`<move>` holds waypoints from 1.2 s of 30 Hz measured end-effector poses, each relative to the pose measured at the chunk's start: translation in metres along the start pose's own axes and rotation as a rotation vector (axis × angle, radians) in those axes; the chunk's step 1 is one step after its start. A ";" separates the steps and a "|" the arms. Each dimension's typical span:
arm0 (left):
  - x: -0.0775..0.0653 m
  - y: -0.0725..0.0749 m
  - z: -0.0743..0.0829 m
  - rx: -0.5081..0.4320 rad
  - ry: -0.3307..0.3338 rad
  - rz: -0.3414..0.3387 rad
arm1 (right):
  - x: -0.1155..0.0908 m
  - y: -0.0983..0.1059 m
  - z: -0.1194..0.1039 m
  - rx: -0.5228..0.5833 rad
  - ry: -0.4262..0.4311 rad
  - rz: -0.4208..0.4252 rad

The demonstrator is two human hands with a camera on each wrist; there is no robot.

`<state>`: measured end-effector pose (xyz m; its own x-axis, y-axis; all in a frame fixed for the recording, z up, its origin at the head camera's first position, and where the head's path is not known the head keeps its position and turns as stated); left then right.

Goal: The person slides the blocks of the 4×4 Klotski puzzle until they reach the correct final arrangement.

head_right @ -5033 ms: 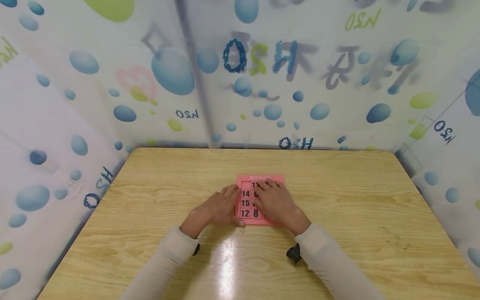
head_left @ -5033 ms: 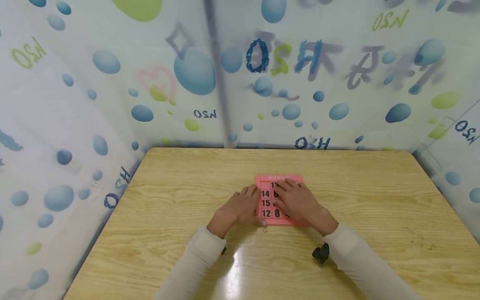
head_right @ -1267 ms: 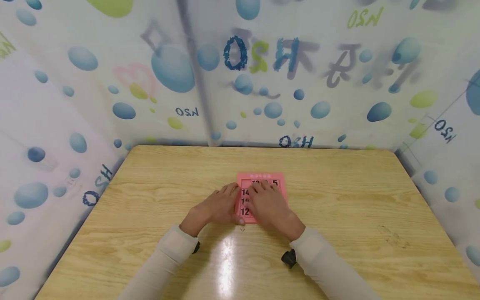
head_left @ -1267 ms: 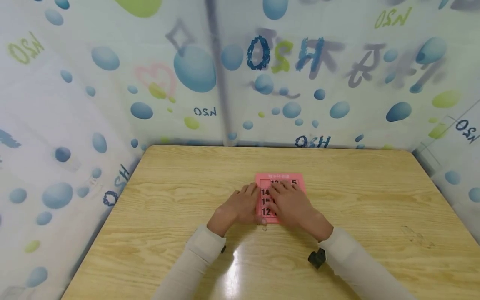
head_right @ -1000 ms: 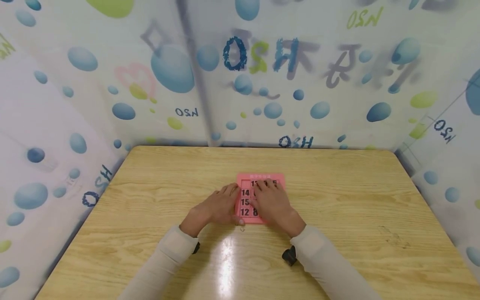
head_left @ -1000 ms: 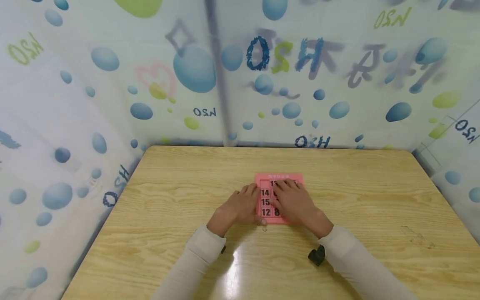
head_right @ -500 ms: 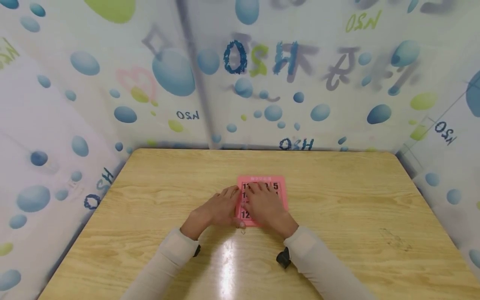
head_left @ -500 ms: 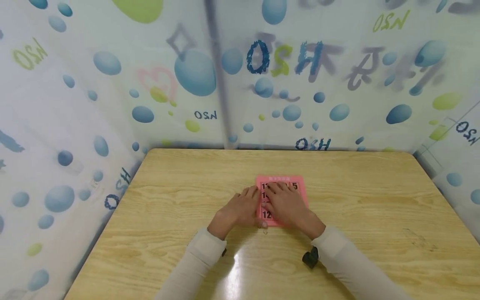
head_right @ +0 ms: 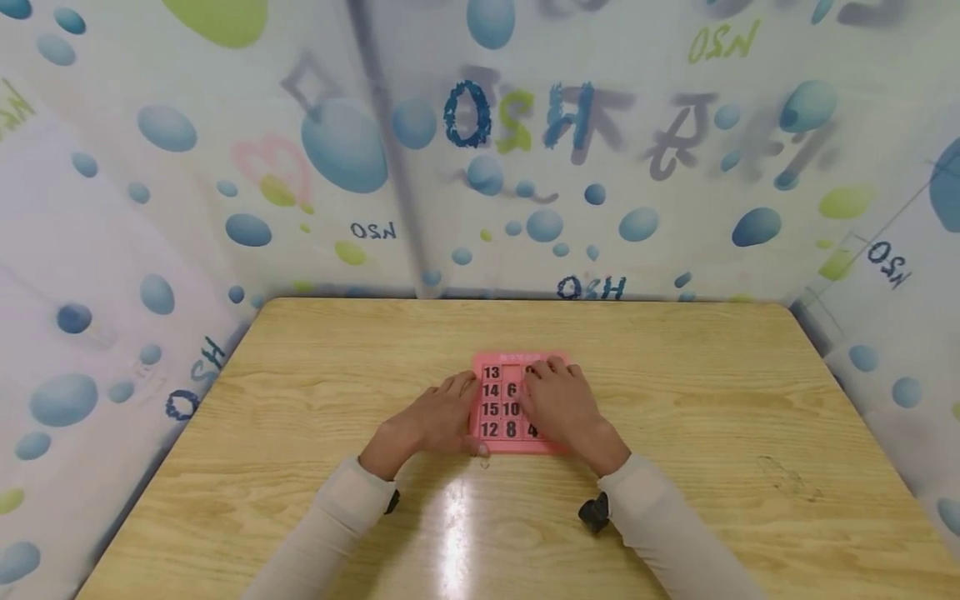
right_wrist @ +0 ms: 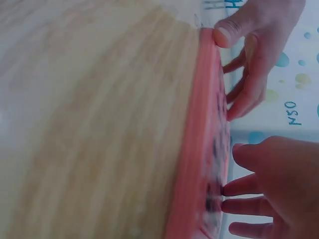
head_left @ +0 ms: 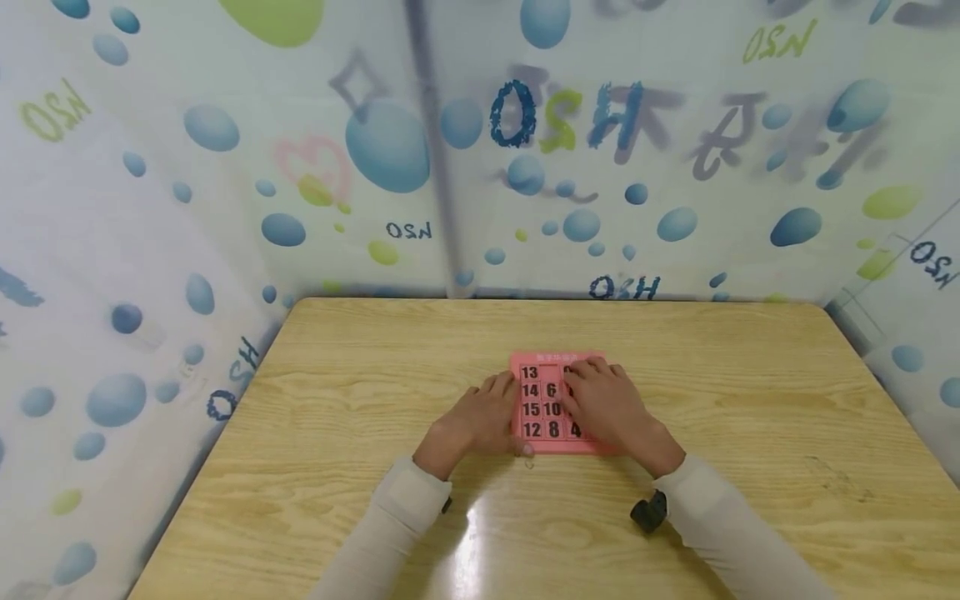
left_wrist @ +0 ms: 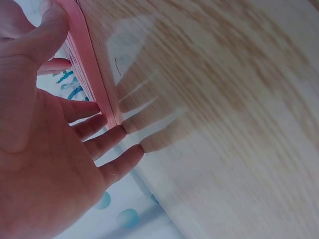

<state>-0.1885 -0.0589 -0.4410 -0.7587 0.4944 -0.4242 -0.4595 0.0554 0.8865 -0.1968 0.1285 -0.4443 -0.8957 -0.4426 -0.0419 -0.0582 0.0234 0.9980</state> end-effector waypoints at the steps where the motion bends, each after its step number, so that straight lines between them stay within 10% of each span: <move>1: 0.000 0.000 0.000 0.000 -0.001 0.000 | 0.000 -0.001 -0.001 0.003 0.004 0.003; 18: -0.002 0.000 0.000 0.001 -0.004 0.001 | 0.008 -0.006 -0.018 0.058 0.061 -0.001; 36: -0.001 -0.001 0.000 -0.021 0.002 0.001 | -0.011 0.000 0.016 0.025 -0.062 0.038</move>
Point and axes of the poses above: each hand's wrist, its own x-axis towards the middle knuckle, its own y-axis out of the back of the hand, z = x × y, the point moved 3 cm from there along x, towards the middle knuckle, and after that the axes turned 7 degrees about -z, right-handed, at the moved point
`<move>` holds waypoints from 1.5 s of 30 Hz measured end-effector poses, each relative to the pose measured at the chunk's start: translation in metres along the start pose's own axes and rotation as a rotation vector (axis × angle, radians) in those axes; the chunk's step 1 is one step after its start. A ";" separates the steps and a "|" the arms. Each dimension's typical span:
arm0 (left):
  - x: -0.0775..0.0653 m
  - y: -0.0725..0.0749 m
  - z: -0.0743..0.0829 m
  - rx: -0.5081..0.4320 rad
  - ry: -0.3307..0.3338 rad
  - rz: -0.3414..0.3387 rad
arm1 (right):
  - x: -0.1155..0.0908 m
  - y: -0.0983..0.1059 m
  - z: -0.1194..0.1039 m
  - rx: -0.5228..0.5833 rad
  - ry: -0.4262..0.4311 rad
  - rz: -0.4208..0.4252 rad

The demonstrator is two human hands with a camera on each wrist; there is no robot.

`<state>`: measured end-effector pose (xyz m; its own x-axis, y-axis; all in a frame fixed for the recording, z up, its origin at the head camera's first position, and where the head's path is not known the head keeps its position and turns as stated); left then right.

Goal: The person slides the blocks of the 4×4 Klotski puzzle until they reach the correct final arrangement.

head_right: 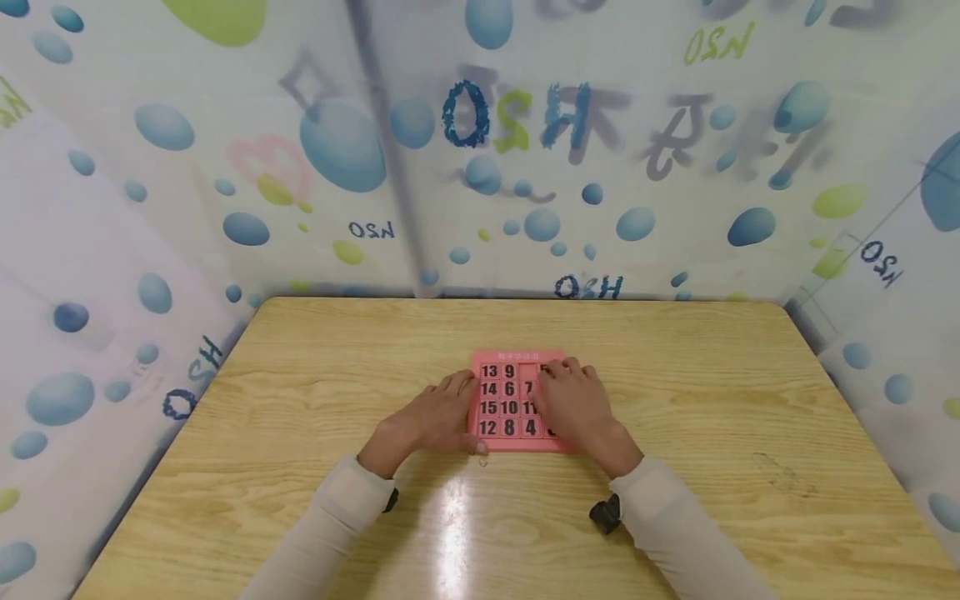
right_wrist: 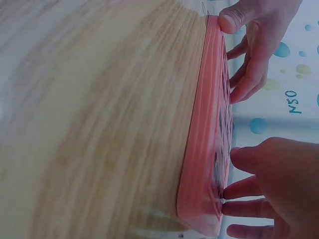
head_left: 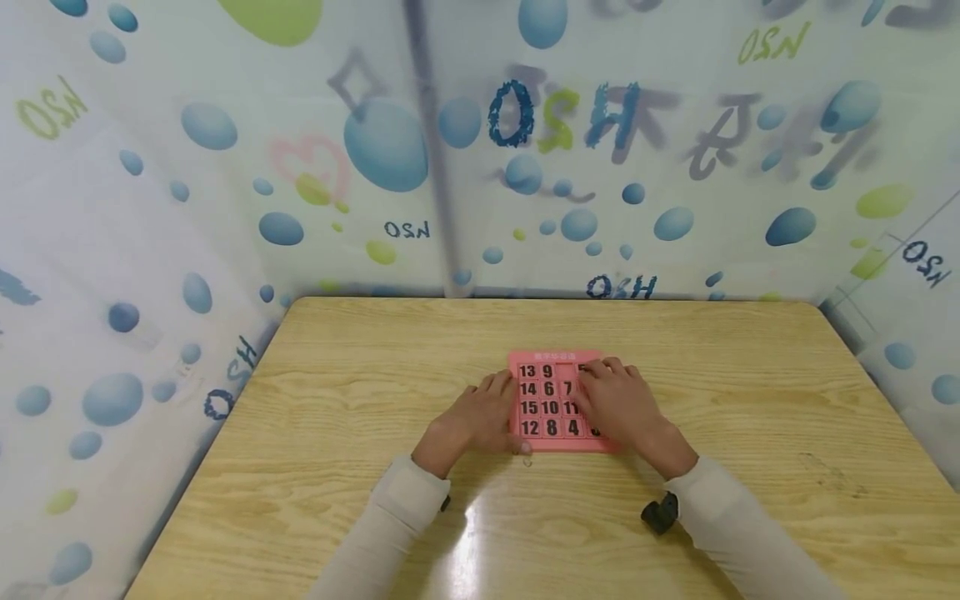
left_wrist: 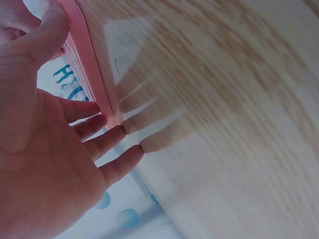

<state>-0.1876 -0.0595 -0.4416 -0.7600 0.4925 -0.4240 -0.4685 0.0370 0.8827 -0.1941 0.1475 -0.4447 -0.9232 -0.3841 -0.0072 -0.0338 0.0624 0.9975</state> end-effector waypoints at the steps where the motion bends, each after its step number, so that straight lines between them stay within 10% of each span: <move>1: 0.000 0.000 0.000 0.000 -0.002 0.000 | 0.000 0.000 -0.001 0.003 0.008 0.000; 45: -0.002 0.002 0.002 -0.038 -0.018 0.010 | -0.025 0.005 -0.002 -0.107 0.021 -0.066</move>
Point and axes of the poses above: each hand's wrist, its own x-axis towards the middle knuckle, its own y-axis out of the back of the hand, z = x × y, the point moved 3 cm from there along x, towards the middle knuckle, and after that the axes turned 7 degrees about -z, right-handed, at the moved point
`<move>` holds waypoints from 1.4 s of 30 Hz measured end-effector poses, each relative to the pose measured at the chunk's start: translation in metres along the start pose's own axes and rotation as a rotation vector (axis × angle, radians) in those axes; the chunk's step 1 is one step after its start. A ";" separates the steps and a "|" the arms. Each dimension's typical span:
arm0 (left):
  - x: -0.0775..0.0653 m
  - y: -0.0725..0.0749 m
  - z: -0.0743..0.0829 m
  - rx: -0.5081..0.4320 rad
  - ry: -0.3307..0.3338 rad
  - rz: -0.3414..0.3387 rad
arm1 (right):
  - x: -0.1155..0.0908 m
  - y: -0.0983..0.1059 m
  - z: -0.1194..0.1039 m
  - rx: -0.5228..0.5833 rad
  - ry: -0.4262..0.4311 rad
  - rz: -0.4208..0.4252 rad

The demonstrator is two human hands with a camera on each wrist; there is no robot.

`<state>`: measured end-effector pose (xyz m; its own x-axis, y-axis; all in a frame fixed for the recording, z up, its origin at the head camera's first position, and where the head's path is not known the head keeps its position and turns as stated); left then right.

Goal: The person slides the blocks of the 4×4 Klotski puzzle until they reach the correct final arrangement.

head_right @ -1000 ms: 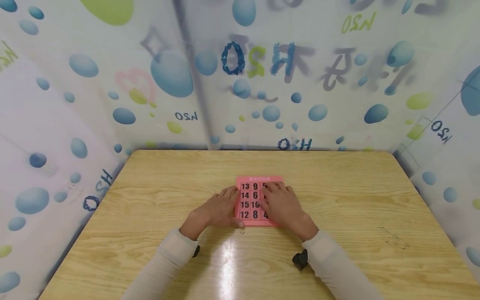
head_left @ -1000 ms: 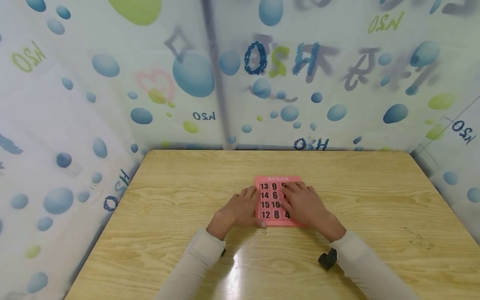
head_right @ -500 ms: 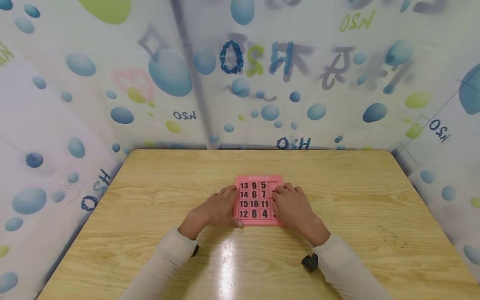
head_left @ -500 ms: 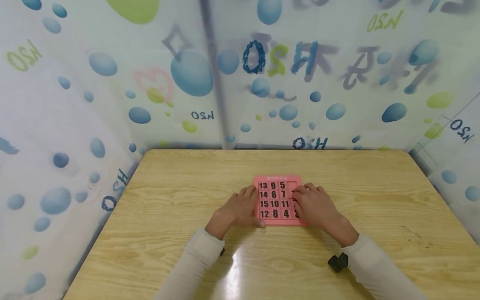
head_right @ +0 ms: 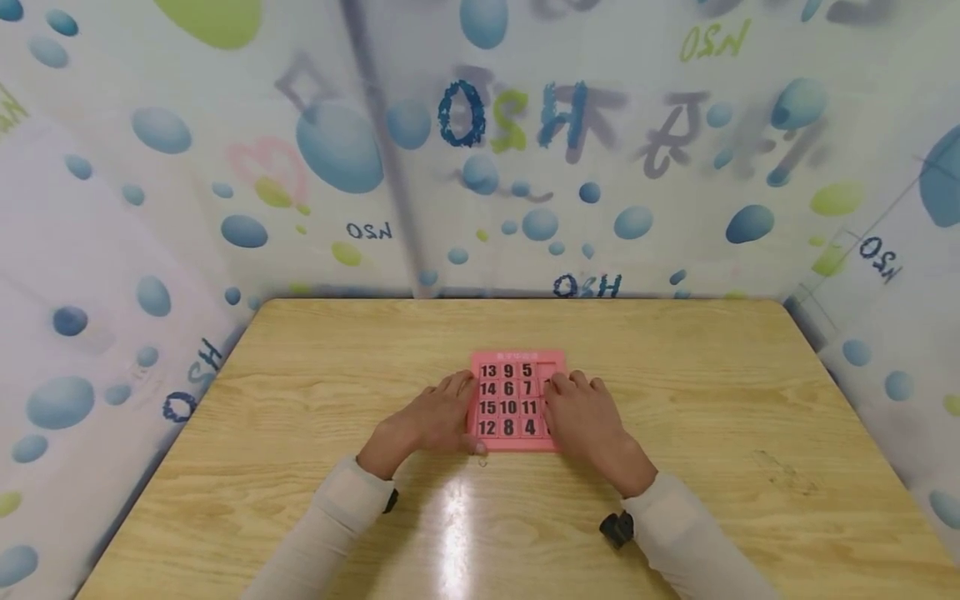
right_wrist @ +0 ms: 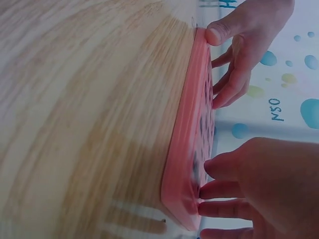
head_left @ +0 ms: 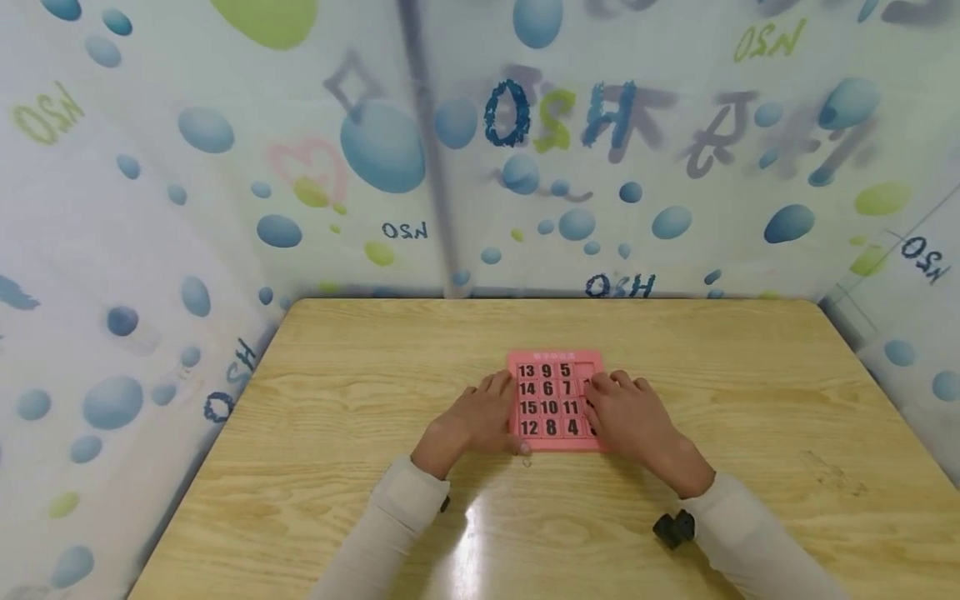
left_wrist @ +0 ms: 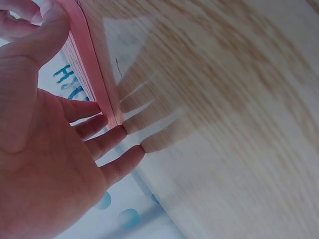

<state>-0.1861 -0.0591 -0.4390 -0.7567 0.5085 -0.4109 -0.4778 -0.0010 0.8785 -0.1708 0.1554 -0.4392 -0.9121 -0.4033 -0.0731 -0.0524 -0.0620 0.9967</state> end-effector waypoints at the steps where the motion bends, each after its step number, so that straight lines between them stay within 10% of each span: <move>1: 0.000 0.001 0.000 -0.006 0.001 0.002 | 0.001 0.000 0.000 0.006 0.001 0.000; 42: -0.001 0.000 -0.001 -0.002 -0.005 0.003 | -0.012 0.012 -0.009 -0.050 0.066 -0.103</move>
Point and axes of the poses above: each hand's wrist, its own x-axis towards the middle knuckle, its own y-axis out of the back of the hand, z = x × y, the point moved 3 cm from there along x, towards the middle knuckle, and after that the axes turned 7 degrees about -z, right-handed, at the moved point
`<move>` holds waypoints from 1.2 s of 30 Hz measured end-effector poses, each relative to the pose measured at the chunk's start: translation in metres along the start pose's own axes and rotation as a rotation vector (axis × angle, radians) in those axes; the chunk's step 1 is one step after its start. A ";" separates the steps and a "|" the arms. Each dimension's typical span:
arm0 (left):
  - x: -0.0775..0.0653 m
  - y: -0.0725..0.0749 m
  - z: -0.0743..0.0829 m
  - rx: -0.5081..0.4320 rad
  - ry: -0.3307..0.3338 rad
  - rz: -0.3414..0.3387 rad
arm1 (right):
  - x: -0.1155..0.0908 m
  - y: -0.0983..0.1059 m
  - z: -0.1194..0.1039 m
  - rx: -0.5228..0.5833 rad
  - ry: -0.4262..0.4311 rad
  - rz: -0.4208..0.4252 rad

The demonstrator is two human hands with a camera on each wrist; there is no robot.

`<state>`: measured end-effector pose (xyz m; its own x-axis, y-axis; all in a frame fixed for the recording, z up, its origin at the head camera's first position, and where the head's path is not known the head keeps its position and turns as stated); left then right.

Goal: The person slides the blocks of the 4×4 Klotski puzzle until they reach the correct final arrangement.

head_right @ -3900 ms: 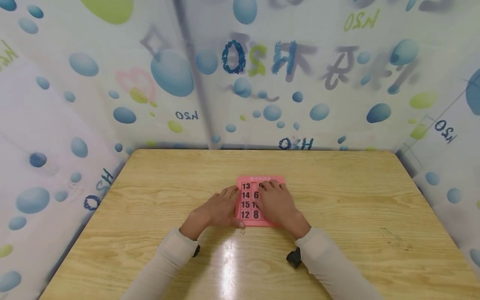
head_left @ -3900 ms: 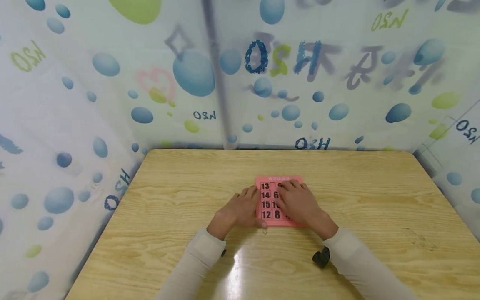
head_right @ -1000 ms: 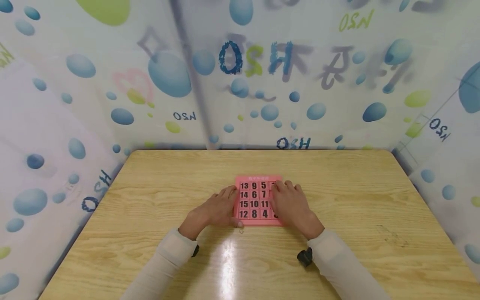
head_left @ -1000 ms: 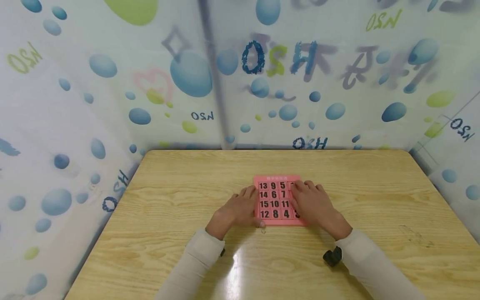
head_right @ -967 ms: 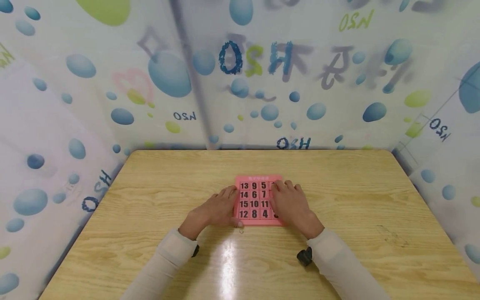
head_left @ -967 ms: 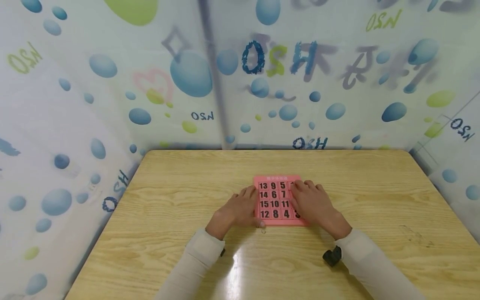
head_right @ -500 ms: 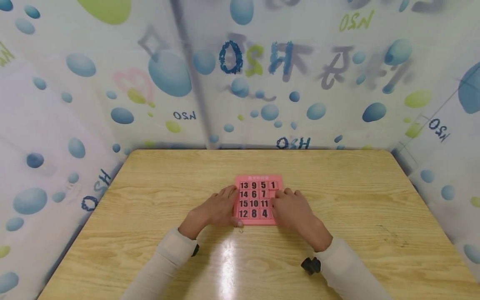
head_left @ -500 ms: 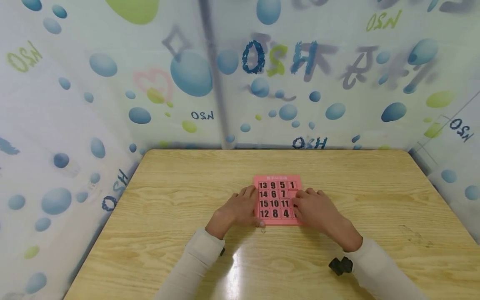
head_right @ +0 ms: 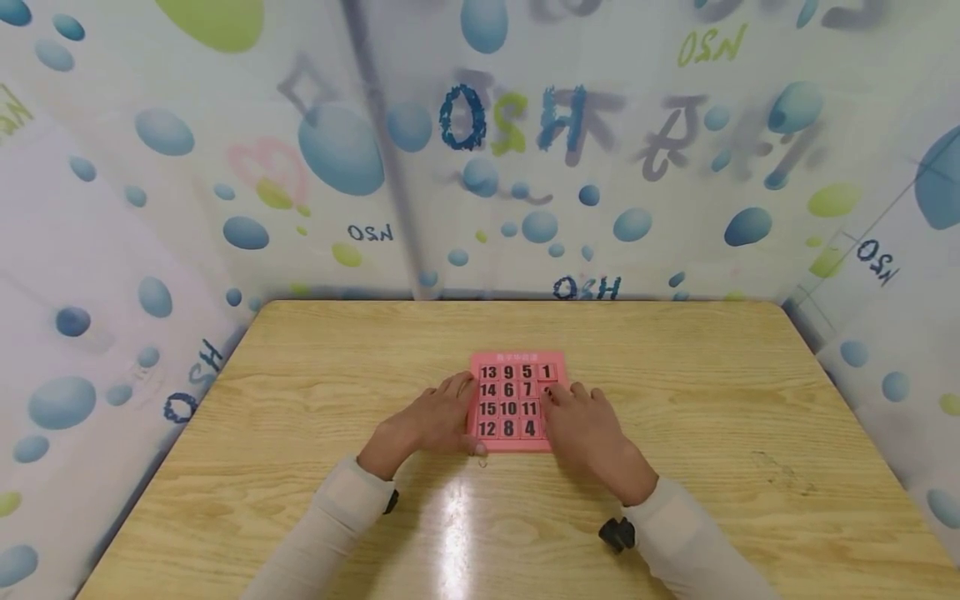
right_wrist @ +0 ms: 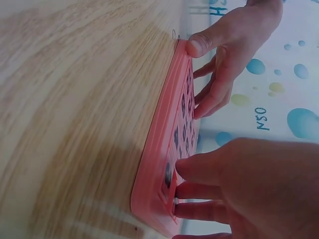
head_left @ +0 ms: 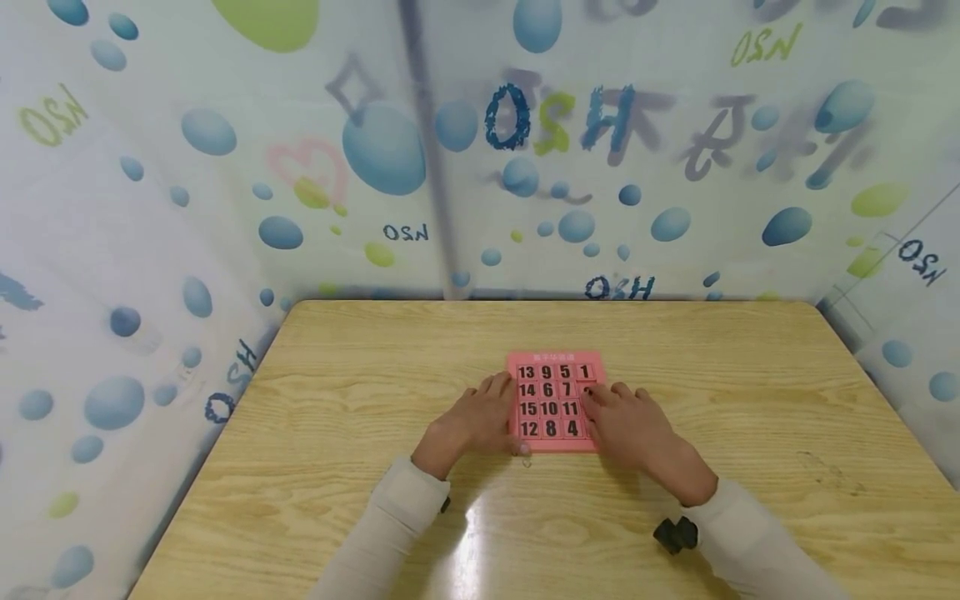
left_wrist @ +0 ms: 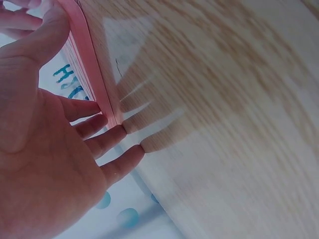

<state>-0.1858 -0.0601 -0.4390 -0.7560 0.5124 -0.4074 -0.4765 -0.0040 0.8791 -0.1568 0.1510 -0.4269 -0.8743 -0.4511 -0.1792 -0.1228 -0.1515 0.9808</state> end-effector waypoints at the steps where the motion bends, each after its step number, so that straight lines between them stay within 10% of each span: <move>1: 0.000 0.000 0.000 0.002 0.000 -0.001 | 0.001 -0.001 0.001 0.005 -0.003 0.000; 36: 0.000 0.000 0.001 -0.001 0.004 -0.009 | -0.018 0.009 -0.010 -0.102 0.055 -0.020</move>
<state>-0.1853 -0.0598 -0.4385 -0.7535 0.5090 -0.4161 -0.4836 -0.0005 0.8753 -0.1374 0.1490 -0.4154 -0.8449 -0.4941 -0.2051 -0.0888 -0.2484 0.9646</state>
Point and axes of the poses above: each hand's wrist, its own x-axis towards the middle knuckle, its own y-axis out of the back of the hand, z = x × y, the point moved 3 cm from there along x, towards the middle knuckle, and after that the axes turned 7 degrees about -z, right-handed, at the moved point
